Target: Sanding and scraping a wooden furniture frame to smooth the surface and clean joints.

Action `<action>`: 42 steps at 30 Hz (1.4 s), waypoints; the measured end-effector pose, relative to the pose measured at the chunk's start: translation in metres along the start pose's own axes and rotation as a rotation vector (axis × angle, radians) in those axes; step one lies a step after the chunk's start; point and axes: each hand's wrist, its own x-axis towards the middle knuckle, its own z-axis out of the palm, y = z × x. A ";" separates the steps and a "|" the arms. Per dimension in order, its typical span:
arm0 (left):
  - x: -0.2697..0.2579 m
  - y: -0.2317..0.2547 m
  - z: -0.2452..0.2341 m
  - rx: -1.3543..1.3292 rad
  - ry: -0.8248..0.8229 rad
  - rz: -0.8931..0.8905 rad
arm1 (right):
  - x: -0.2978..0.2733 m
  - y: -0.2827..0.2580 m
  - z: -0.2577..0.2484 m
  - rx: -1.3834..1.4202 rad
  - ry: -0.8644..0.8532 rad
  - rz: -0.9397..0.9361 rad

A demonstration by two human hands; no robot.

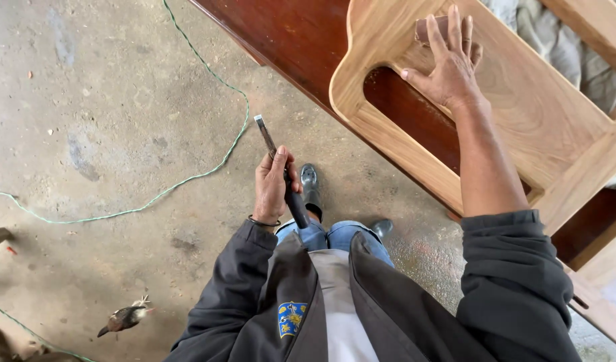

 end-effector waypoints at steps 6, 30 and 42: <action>0.026 0.013 -0.008 0.037 -0.050 -0.042 | -0.014 0.008 0.036 -0.209 0.373 -0.335; 0.189 0.049 0.103 1.037 -0.426 0.417 | -0.052 -0.092 0.080 -0.130 0.648 -0.099; 0.195 0.080 0.096 1.088 -0.647 0.027 | 0.009 -0.123 0.144 -0.075 0.677 0.469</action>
